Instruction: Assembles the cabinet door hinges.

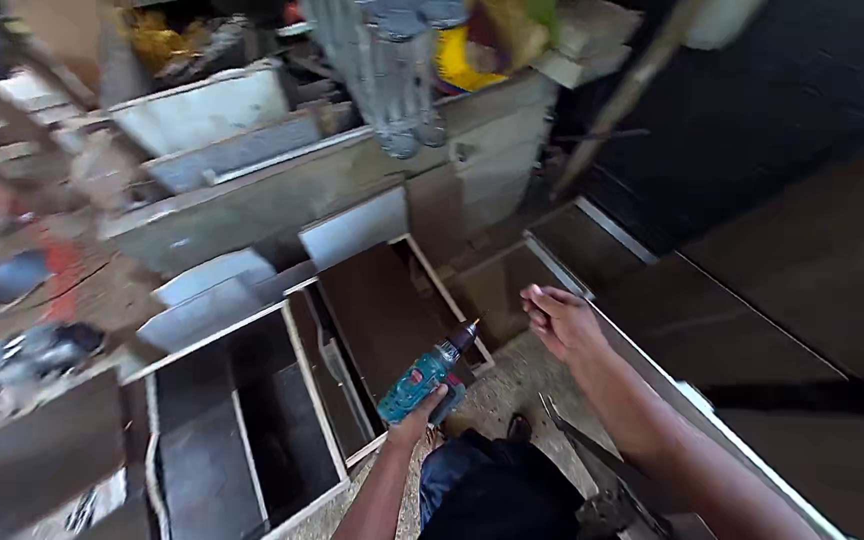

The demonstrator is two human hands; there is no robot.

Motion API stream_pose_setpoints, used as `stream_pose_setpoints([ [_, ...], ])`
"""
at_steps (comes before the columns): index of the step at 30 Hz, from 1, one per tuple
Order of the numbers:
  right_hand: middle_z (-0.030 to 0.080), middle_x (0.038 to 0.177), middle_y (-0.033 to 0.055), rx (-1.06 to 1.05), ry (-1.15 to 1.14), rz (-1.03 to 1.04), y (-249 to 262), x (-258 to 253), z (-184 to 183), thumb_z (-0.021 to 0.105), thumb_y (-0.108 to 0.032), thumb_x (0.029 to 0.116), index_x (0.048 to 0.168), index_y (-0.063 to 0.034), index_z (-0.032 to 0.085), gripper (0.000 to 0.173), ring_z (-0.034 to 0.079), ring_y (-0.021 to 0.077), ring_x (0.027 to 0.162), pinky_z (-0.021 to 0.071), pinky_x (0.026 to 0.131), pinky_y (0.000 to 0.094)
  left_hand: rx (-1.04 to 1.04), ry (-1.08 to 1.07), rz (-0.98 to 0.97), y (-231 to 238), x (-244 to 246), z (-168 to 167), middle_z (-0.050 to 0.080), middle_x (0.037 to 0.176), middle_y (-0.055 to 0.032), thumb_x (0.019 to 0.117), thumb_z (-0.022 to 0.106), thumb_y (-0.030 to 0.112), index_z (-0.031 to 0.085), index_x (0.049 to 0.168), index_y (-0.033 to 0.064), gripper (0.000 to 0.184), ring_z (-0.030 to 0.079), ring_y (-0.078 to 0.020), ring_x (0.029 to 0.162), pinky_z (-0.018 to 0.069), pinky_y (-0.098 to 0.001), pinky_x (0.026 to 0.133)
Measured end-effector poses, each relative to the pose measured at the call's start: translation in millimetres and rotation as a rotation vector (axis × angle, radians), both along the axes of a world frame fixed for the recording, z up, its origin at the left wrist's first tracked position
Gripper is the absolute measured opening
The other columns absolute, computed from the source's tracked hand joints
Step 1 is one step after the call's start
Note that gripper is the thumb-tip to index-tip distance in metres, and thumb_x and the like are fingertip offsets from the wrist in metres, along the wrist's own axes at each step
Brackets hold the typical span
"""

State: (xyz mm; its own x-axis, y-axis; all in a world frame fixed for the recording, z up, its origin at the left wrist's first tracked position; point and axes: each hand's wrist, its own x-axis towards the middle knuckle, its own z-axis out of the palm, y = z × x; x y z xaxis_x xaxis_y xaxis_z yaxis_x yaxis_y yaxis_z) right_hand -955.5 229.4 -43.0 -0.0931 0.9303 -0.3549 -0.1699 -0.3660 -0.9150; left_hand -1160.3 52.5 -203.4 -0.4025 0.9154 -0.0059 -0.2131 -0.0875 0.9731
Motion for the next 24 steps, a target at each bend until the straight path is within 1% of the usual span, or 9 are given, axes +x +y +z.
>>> stream_pose_setpoints([
  [2, 0.064, 0.074, 0.0024, 0.035, 0.079, -0.056, -5, 23, 8, 0.053, -0.011, 0.1059, 0.098, -0.0003, 0.068, 0.02, 0.048, 0.0052, 0.051, 0.0427, 0.047, 0.0191, 0.058, -0.085, -0.114, 11, 23, 14, 0.077, 0.093, -0.0045, 0.0793, 0.088, 0.02, 0.074, 0.107, 0.0038, 0.035, 0.074, -0.0138, 0.086, 0.0623, -0.0353, 0.085],
  [4, 0.063, 0.072, 0.0029, 0.074, 0.142, -0.101, -14, 53, 16, 0.051, -0.01, 0.1065, 0.096, 0.0007, 0.068, 0.023, 0.048, 0.005, 0.051, 0.0421, 0.048, 0.0189, 0.108, -0.139, -0.229, 26, 50, 28, 0.076, 0.088, -0.0047, 0.0801, 0.088, 0.025, 0.075, 0.103, 0.0067, 0.032, 0.073, -0.0145, 0.078, 0.0624, -0.0346, 0.078],
  [7, 0.063, 0.073, 0.003, 0.166, 0.174, -0.161, -34, 107, 27, 0.052, -0.007, 0.1053, 0.092, 0.0002, 0.069, 0.023, 0.048, 0.0047, 0.053, 0.0427, 0.049, 0.0189, 0.119, -0.165, -0.375, 44, 89, 45, 0.075, 0.084, -0.0048, 0.0807, 0.087, 0.026, 0.075, 0.1, 0.0081, 0.029, 0.072, -0.0145, 0.074, 0.0621, -0.0335, 0.075],
  [10, 0.061, 0.07, 0.0017, 0.234, 0.128, -0.315, -60, 168, 36, 0.055, -0.004, 0.1025, 0.09, -0.0005, 0.071, 0.02, 0.047, 0.004, 0.052, 0.0413, 0.049, 0.0182, 0.122, -0.181, -0.514, 55, 133, 52, 0.074, 0.081, -0.0079, 0.0813, 0.087, 0.025, 0.075, 0.099, 0.006, 0.028, 0.072, -0.0169, 0.071, 0.0623, -0.0348, 0.072],
  [13, 0.061, 0.069, 0.0006, 0.241, 0.128, -0.384, -94, 233, 39, 0.058, -0.006, 0.1015, 0.09, -0.0014, 0.071, 0.018, 0.046, 0.0028, 0.052, 0.04, 0.049, 0.0177, 0.12, -0.192, -0.65, 63, 186, 59, 0.073, 0.081, -0.0091, 0.0827, 0.085, 0.027, 0.073, 0.101, 0.004, 0.031, 0.07, -0.0181, 0.07, 0.0615, -0.0358, 0.071],
  [15, 0.062, 0.07, 0.0005, 0.264, 0.163, -0.44, -120, 275, 39, 0.059, -0.007, 0.101, 0.091, -0.0014, 0.072, 0.017, 0.045, 0.0024, 0.051, 0.0391, 0.048, 0.0178, 0.128, -0.186, -0.731, 64, 230, 64, 0.073, 0.081, -0.0086, 0.0836, 0.085, 0.028, 0.073, 0.103, 0.0045, 0.033, 0.07, -0.0178, 0.07, 0.0618, -0.0357, 0.07],
  [18, 0.063, 0.07, 0.0023, 0.296, 0.192, -0.595, -159, 342, 35, 0.058, -0.006, 0.1016, 0.093, 0.0004, 0.071, 0.017, 0.045, 0.0026, 0.05, 0.0381, 0.047, 0.0178, 0.128, -0.15, -0.845, 56, 305, 70, 0.073, 0.081, -0.0071, 0.0841, 0.085, 0.027, 0.074, 0.103, 0.0058, 0.03, 0.071, -0.0162, 0.071, 0.062, -0.0338, 0.071],
  [20, 0.063, 0.071, 0.0034, 0.318, 0.203, -0.714, -188, 393, 30, 0.059, -0.006, 0.1017, 0.093, 0.001, 0.071, 0.016, 0.044, 0.0028, 0.05, 0.0372, 0.046, 0.0179, 0.101, -0.129, -0.917, 42, 361, 70, 0.073, 0.081, -0.007, 0.0837, 0.084, 0.025, 0.074, 0.101, 0.0051, 0.028, 0.071, -0.0165, 0.072, 0.0618, -0.0344, 0.074],
  [24, 0.064, 0.071, 0.0034, 0.309, 0.172, -0.881, -247, 504, 24, 0.061, -0.006, 0.101, 0.093, 0.0009, 0.071, 0.015, 0.044, 0.0027, 0.049, 0.0374, 0.046, 0.0178, 0.14, -0.13, -1.07, 5, 485, 63, 0.075, 0.084, -0.0026, 0.0851, 0.083, 0.025, 0.076, 0.101, 0.0104, 0.023, 0.071, -0.0131, 0.074, 0.0617, -0.0316, 0.075],
])
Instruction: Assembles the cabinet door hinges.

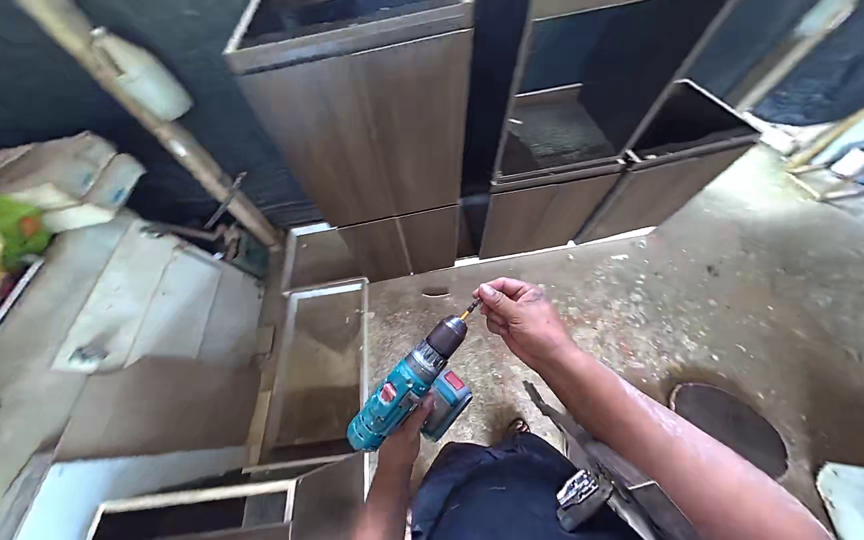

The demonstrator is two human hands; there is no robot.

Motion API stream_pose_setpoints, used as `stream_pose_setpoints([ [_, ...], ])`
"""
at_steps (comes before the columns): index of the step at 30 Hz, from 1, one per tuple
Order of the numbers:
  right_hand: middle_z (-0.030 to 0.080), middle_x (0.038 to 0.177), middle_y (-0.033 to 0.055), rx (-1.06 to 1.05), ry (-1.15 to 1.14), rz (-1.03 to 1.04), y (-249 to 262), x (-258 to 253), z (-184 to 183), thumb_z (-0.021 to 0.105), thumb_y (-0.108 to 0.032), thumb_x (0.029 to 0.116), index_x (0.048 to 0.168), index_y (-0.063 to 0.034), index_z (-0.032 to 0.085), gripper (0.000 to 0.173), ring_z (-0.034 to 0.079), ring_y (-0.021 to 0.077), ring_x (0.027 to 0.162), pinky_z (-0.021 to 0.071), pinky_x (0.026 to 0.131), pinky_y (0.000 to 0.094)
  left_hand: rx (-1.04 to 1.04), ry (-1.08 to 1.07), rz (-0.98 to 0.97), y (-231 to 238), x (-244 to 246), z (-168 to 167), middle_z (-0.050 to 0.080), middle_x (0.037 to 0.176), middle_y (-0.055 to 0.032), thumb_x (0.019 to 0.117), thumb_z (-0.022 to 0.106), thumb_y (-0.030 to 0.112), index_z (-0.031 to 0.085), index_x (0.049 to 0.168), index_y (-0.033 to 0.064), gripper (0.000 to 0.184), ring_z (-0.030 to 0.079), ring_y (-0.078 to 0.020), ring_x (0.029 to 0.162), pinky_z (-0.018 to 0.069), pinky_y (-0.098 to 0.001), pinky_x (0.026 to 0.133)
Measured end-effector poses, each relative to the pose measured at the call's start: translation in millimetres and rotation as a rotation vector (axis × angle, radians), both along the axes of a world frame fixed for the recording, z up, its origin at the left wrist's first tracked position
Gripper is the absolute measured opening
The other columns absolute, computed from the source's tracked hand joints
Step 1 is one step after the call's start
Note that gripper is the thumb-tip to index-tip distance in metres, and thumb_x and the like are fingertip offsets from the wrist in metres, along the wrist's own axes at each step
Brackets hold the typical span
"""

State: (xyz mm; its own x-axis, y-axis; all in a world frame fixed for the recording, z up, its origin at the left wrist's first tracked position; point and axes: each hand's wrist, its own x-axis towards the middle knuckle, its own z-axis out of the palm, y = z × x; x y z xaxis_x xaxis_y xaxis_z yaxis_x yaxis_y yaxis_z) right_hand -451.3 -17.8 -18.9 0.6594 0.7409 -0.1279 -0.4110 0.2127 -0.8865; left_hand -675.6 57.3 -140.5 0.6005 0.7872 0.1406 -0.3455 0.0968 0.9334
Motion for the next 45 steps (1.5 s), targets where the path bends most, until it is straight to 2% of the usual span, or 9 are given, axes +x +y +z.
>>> stream_pose_setpoints([
  [8, 0.063, 0.069, 0.0051, 0.044, 0.072, -0.301, -112, 166, 17, 0.058, -0.006, 0.103, 0.094, 0.0027, 0.07, 0.017, 0.045, 0.0032, 0.049, 0.0381, 0.045, 0.0172, 0.039, 0.023, -0.279, -60, 208, 10, 0.074, 0.085, -0.0032, 0.087, 0.082, 0.028, 0.074, 0.104, 0.0089, 0.027, 0.071, -0.0138, 0.076, 0.0615, -0.0331, 0.076],
  [16, 0.064, 0.071, 0.0066, -0.04, 0.114, -0.505, -148, 295, 5, 0.058, -0.005, 0.1029, 0.095, 0.0042, 0.069, 0.016, 0.047, 0.0041, 0.049, 0.0399, 0.044, 0.0168, 0.035, 0.078, -0.482, -58, 361, 3, 0.074, 0.084, -0.0033, 0.0864, 0.081, 0.018, 0.073, 0.102, 0.0056, 0.021, 0.071, -0.0137, 0.076, 0.061, -0.0336, 0.077],
  [22, 0.063, 0.068, 0.0059, -0.071, 0.138, -0.659, -114, 411, -7, 0.058, -0.005, 0.1031, 0.093, 0.0046, 0.069, 0.018, 0.046, 0.0041, 0.047, 0.0393, 0.043, 0.0169, 0.1, 0.046, -0.567, -11, 495, -7, 0.076, 0.093, -0.0019, 0.087, 0.081, 0.017, 0.074, 0.106, 0.0067, 0.023, 0.072, -0.0118, 0.085, 0.0611, -0.0334, 0.084],
  [28, 0.06, 0.067, 0.0044, -0.028, 0.216, -0.788, -61, 533, 12, 0.051, -0.008, 0.1063, 0.091, 0.0031, 0.066, 0.024, 0.044, 0.0044, 0.046, 0.0375, 0.042, 0.0173, 0.193, 0.163, -0.632, 50, 635, 15, 0.076, 0.099, -0.0038, 0.0864, 0.081, 0.013, 0.072, 0.11, -0.0008, 0.029, 0.073, -0.0109, 0.092, 0.0605, -0.0323, 0.091],
  [32, 0.061, 0.066, 0.0055, -0.043, 0.172, -0.835, -44, 606, 18, 0.055, -0.007, 0.1048, 0.091, 0.0038, 0.068, 0.022, 0.044, 0.0045, 0.046, 0.037, 0.041, 0.0179, 0.244, 0.214, -0.642, 77, 714, 20, 0.075, 0.105, -0.0066, 0.0831, 0.085, 0.014, 0.068, 0.116, -0.0032, 0.041, 0.072, -0.0129, 0.098, 0.0596, -0.0335, 0.094],
  [35, 0.062, 0.065, 0.005, -0.094, 0.143, -0.835, -34, 661, 12, 0.055, -0.006, 0.1042, 0.091, 0.004, 0.07, 0.022, 0.043, 0.0043, 0.045, 0.0359, 0.041, 0.0179, 0.319, 0.186, -0.571, 87, 768, 5, 0.074, 0.111, -0.0078, 0.0769, 0.089, 0.014, 0.065, 0.119, -0.0078, 0.054, 0.07, -0.0097, 0.106, 0.0567, -0.0306, 0.099],
  [38, 0.062, 0.067, 0.0049, -0.151, 0.136, -0.772, -26, 710, -5, 0.054, -0.008, 0.1052, 0.093, 0.0041, 0.069, 0.022, 0.043, 0.0045, 0.045, 0.0358, 0.042, 0.018, 0.333, 0.075, -0.481, 81, 810, -10, 0.075, 0.104, -0.0045, 0.0743, 0.09, 0.011, 0.069, 0.108, -0.006, 0.044, 0.071, -0.0069, 0.099, 0.0584, -0.0277, 0.094],
  [41, 0.06, 0.064, 0.0042, -0.2, 0.143, -0.697, -12, 760, -18, 0.053, -0.009, 0.106, 0.093, 0.0045, 0.069, 0.024, 0.042, 0.0044, 0.044, 0.035, 0.041, 0.0184, 0.329, 0.024, -0.41, 73, 844, -28, 0.075, 0.101, -0.0083, 0.0758, 0.086, 0.007, 0.069, 0.105, -0.0081, 0.037, 0.071, -0.01, 0.096, 0.0599, -0.0292, 0.091],
  [45, 0.058, 0.063, 0.0015, -0.303, 0.157, -0.589, 24, 810, -25, 0.051, -0.013, 0.1081, 0.095, 0.0025, 0.067, 0.026, 0.04, 0.004, 0.044, 0.0337, 0.042, 0.0188, 0.268, 0.13, -0.327, 78, 873, -57, 0.074, 0.105, -0.012, 0.0762, 0.089, 0.014, 0.067, 0.111, -0.009, 0.047, 0.072, -0.0146, 0.097, 0.0604, -0.0332, 0.092],
])
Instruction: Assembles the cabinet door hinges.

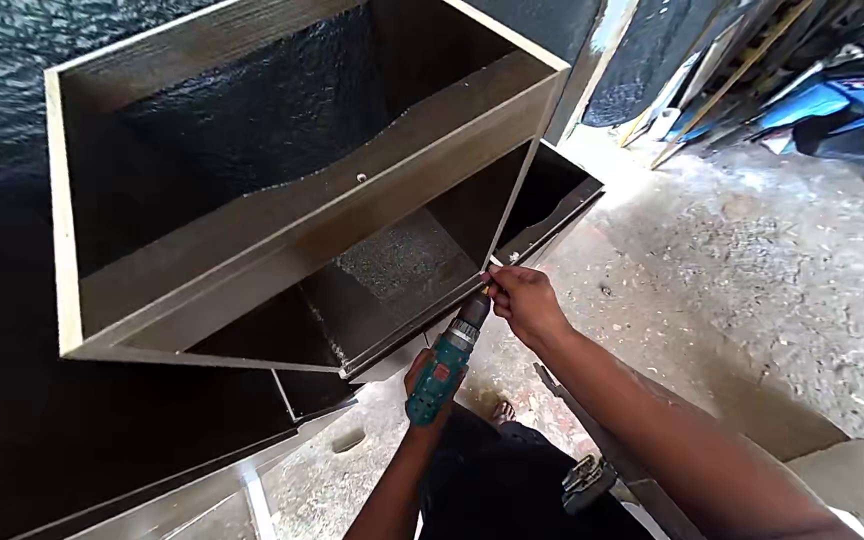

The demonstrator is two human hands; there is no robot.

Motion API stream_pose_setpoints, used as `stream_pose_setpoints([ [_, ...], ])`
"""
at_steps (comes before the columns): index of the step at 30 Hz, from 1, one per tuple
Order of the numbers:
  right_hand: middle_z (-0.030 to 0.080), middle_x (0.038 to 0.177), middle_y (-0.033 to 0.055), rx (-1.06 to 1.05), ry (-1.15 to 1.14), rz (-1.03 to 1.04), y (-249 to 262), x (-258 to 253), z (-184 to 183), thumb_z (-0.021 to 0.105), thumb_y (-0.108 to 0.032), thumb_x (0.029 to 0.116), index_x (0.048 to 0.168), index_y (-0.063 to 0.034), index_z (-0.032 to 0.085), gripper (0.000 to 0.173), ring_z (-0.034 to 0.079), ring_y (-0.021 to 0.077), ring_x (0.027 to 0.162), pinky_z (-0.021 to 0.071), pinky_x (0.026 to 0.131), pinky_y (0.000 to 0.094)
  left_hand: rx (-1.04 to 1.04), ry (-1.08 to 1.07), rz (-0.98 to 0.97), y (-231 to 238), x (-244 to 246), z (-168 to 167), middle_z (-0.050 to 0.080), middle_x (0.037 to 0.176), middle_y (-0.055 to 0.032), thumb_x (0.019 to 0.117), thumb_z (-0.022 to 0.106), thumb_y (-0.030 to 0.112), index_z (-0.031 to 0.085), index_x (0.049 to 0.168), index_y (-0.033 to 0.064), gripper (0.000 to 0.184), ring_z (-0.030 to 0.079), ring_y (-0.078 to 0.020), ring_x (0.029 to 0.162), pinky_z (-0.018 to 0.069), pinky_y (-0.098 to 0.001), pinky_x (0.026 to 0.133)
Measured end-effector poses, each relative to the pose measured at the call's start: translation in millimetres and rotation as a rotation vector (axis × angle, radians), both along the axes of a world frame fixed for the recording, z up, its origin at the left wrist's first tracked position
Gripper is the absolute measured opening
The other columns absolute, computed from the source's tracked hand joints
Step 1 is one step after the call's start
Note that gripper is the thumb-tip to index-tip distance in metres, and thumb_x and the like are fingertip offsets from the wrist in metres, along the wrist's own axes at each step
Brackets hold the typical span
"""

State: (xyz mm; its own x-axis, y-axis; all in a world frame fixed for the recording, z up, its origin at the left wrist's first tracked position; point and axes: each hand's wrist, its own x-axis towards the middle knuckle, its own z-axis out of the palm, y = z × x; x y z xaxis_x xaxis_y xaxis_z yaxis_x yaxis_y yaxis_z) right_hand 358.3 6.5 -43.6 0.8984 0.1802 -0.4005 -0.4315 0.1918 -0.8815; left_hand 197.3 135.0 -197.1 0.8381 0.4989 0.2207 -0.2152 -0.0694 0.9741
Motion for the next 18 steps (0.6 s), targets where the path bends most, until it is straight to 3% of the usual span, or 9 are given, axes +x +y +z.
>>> stream_pose_setpoints([
  [3, 0.059, 0.066, 0.0015, -0.018, 0.042, 0.044, 28, 30, -8, 0.049, -0.023, 0.1099, 0.096, 0.0014, 0.067, 0.033, 0.041, 0.0046, 0.045, 0.0349, 0.043, 0.0194, -0.111, 0.112, 0.038, 20, 25, -11, 0.074, 0.108, -0.012, 0.0798, 0.087, 0.017, 0.065, 0.118, -0.0091, 0.052, 0.071, -0.0151, 0.101, 0.0586, -0.0354, 0.096],
  [7, 0.06, 0.067, 0.0011, -0.087, 0.137, 0.011, 51, 59, -15, 0.044, -0.034, 0.1114, 0.101, 0.0006, 0.069, 0.044, 0.041, 0.005, 0.046, 0.0359, 0.044, 0.02, -0.184, 0.243, 0.043, 70, 67, 11, 0.072, 0.111, -0.0123, 0.0874, 0.078, 0.01, 0.062, 0.122, -0.0118, 0.044, 0.068, -0.011, 0.104, 0.0557, -0.032, 0.099],
  [11, 0.057, 0.065, -0.001, -0.123, 0.134, -0.014, 51, 78, -9, 0.045, -0.031, 0.1108, 0.099, 0.0002, 0.069, 0.041, 0.04, 0.0041, 0.046, 0.0345, 0.043, 0.019, -0.034, 0.212, 0.102, 129, 110, -18, 0.072, 0.113, -0.0162, 0.0893, 0.079, 0.018, 0.063, 0.121, -0.0119, 0.047, 0.069, -0.0151, 0.107, 0.0561, -0.0352, 0.1],
  [14, 0.056, 0.063, -0.001, -0.134, 0.137, -0.053, 44, 85, -9, 0.047, -0.029, 0.1102, 0.101, 0.0011, 0.07, 0.039, 0.039, 0.0039, 0.045, 0.0338, 0.043, 0.0189, 0.018, 0.376, 0.176, 156, 128, -34, 0.068, 0.124, -0.0189, 0.0919, 0.077, 0.016, 0.061, 0.129, -0.0093, 0.048, 0.065, -0.0184, 0.119, 0.0508, -0.0363, 0.107],
  [18, 0.057, 0.066, -0.0011, -0.159, 0.128, -0.061, 29, 81, -11, 0.046, -0.03, 0.1106, 0.104, 0.0005, 0.07, 0.04, 0.039, 0.0035, 0.045, 0.0328, 0.043, 0.0185, -0.07, 0.278, 0.26, 165, 147, -56, 0.068, 0.121, -0.0185, 0.0884, 0.078, 0.008, 0.059, 0.127, -0.0125, 0.047, 0.066, -0.0163, 0.113, 0.0527, -0.0307, 0.103],
])
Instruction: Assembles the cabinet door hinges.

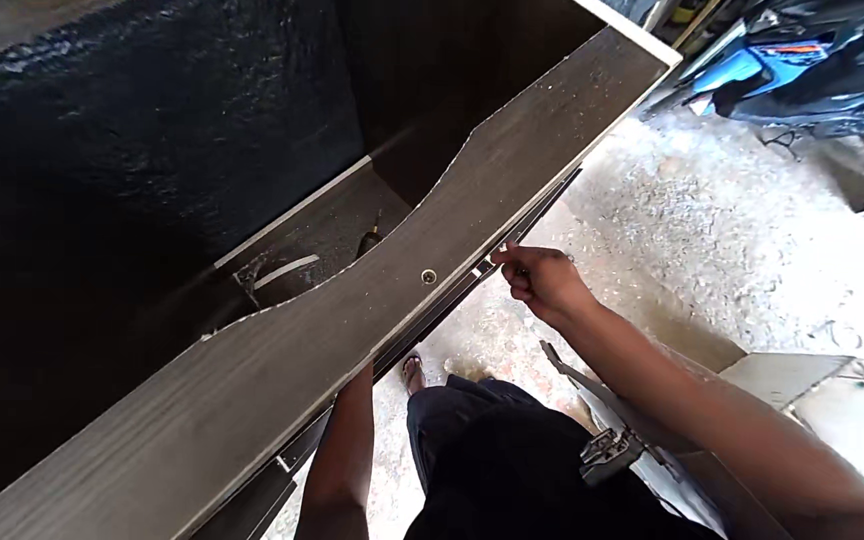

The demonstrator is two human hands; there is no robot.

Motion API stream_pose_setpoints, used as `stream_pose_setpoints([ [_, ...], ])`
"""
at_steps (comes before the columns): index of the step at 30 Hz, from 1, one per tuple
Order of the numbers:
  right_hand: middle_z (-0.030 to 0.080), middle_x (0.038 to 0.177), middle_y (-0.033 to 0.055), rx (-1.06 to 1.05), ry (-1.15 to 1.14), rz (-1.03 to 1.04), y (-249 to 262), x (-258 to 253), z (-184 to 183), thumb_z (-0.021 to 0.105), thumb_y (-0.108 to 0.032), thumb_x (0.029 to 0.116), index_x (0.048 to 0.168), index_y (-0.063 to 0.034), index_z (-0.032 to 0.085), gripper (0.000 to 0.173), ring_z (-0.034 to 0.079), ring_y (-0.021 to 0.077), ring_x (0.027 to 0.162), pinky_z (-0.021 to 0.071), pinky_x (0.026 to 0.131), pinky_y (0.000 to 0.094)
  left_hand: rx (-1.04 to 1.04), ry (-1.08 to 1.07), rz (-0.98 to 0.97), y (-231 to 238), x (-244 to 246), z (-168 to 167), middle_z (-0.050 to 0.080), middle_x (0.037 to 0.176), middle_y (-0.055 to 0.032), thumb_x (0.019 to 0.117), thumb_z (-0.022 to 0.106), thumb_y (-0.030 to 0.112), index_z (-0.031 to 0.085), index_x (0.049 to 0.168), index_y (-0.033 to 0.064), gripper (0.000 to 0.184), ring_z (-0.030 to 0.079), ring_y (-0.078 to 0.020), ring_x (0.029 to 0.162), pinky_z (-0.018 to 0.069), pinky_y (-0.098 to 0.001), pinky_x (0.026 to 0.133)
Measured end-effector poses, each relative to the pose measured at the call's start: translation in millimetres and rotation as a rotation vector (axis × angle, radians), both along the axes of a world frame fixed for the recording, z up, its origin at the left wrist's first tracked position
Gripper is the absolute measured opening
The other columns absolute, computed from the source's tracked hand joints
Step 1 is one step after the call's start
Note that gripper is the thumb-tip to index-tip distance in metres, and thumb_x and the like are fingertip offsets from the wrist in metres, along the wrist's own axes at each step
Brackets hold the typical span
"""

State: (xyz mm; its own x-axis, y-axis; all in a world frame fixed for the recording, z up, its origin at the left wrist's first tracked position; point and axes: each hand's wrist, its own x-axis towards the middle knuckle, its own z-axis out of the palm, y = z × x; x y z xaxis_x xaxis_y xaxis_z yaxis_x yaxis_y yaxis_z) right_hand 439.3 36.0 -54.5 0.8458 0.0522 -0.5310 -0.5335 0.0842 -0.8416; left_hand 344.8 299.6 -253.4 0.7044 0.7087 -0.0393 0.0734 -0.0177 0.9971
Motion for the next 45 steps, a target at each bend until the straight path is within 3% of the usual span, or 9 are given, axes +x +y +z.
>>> stream_pose_setpoints([
  [2, 0.058, 0.067, -0.0011, -0.013, 0.004, -0.011, -7, -2, 3, 0.046, -0.028, 0.1104, 0.104, 0.0, 0.07, 0.037, 0.039, 0.003, 0.046, 0.0333, 0.043, 0.0179, 0.05, -0.077, 0.04, -1, 8, -18, 0.067, 0.119, -0.0243, 0.0887, 0.077, 0.012, 0.058, 0.124, -0.0174, 0.05, 0.066, -0.0197, 0.111, 0.0523, -0.0307, 0.1],
  [22, 0.055, 0.065, -0.0003, -0.046, -0.076, -0.008, -90, -38, 6, 0.049, -0.011, 0.1064, 0.101, 0.0003, 0.071, 0.026, 0.04, 0.0037, 0.046, 0.0351, 0.043, 0.0175, 0.116, -0.094, 0.034, -12, 6, -81, 0.069, 0.123, -0.0125, 0.0844, 0.086, 0.025, 0.058, 0.133, -0.0029, 0.063, 0.067, -0.0178, 0.115, 0.0537, -0.0383, 0.104],
  [26, 0.055, 0.066, -0.0005, -0.025, -0.09, 0.006, -91, -39, 5, 0.049, -0.013, 0.1062, 0.101, -0.0014, 0.072, 0.026, 0.04, 0.0039, 0.046, 0.0356, 0.042, 0.0177, 0.148, 0.065, 0.123, -28, -18, -83, 0.059, 0.139, -0.0194, 0.0744, 0.094, 0.023, 0.04, 0.148, -0.0027, 0.095, 0.06, -0.0242, 0.128, 0.05, -0.041, 0.11],
  [29, 0.055, 0.065, -0.001, 0.005, -0.105, 0.007, -90, -39, 9, 0.05, -0.013, 0.1059, 0.101, -0.002, 0.072, 0.026, 0.041, 0.0041, 0.046, 0.0365, 0.042, 0.0181, 0.198, 0.215, 0.199, -65, -70, -72, 0.03, 0.158, -0.0321, 0.0777, 0.088, 0.02, 0.016, 0.159, -0.0058, 0.112, 0.036, -0.0376, 0.146, 0.0341, -0.0446, 0.121],
  [31, 0.055, 0.064, -0.0012, 0.032, -0.112, -0.001, -89, -37, 9, 0.05, -0.013, 0.1058, 0.1, -0.0024, 0.073, 0.026, 0.041, 0.0041, 0.046, 0.0368, 0.042, 0.0179, 0.221, 0.209, 0.071, -105, -107, -51, 0.036, 0.153, -0.0371, 0.0852, 0.08, 0.02, 0.027, 0.152, -0.0142, 0.091, 0.039, -0.0422, 0.143, 0.0353, -0.0485, 0.119],
  [34, 0.055, 0.065, -0.0024, 0.063, -0.12, -0.019, -88, -31, 7, 0.047, -0.015, 0.107, 0.1, -0.0032, 0.072, 0.028, 0.042, 0.004, 0.047, 0.0375, 0.043, 0.018, 0.15, -0.065, -0.477, -166, -128, 1, 0.063, 0.13, -0.0248, 0.0847, 0.082, 0.02, 0.062, 0.125, -0.0108, 0.055, 0.061, -0.0293, 0.124, 0.0523, -0.0428, 0.106],
  [39, 0.056, 0.067, -0.0048, 0.109, -0.166, -0.003, -76, -22, 11, 0.043, -0.018, 0.1074, 0.103, -0.0072, 0.07, 0.03, 0.042, 0.0033, 0.048, 0.0359, 0.044, 0.0177, 0.182, -0.509, -1.302, -222, -84, 104, 0.053, 0.146, -0.0244, 0.0767, 0.084, 0.052, 0.06, 0.136, -0.0042, 0.085, 0.049, -0.0343, 0.138, 0.0415, -0.0473, 0.117],
  [42, 0.056, 0.067, -0.005, 0.141, -0.19, -0.001, -72, -18, 21, 0.043, -0.019, 0.108, 0.104, -0.0074, 0.07, 0.03, 0.043, 0.0033, 0.048, 0.036, 0.043, 0.0175, 0.251, -0.661, -1.476, -243, -76, 128, 0.059, 0.141, -0.0222, 0.0656, 0.089, 0.031, 0.061, 0.137, -0.0019, 0.083, 0.052, -0.0369, 0.135, 0.0354, -0.0548, 0.119],
  [45, 0.054, 0.066, -0.0055, 0.13, -0.204, 0.001, -73, -17, 33, 0.042, -0.02, 0.1085, 0.105, -0.008, 0.07, 0.031, 0.041, 0.0034, 0.047, 0.0348, 0.042, 0.0173, 0.152, -0.773, -1.533, -262, -80, 133, 0.067, 0.123, -0.0252, 0.0642, 0.091, 0.021, 0.06, 0.129, -0.0088, 0.078, 0.062, -0.0371, 0.12, 0.0426, -0.0516, 0.114],
])
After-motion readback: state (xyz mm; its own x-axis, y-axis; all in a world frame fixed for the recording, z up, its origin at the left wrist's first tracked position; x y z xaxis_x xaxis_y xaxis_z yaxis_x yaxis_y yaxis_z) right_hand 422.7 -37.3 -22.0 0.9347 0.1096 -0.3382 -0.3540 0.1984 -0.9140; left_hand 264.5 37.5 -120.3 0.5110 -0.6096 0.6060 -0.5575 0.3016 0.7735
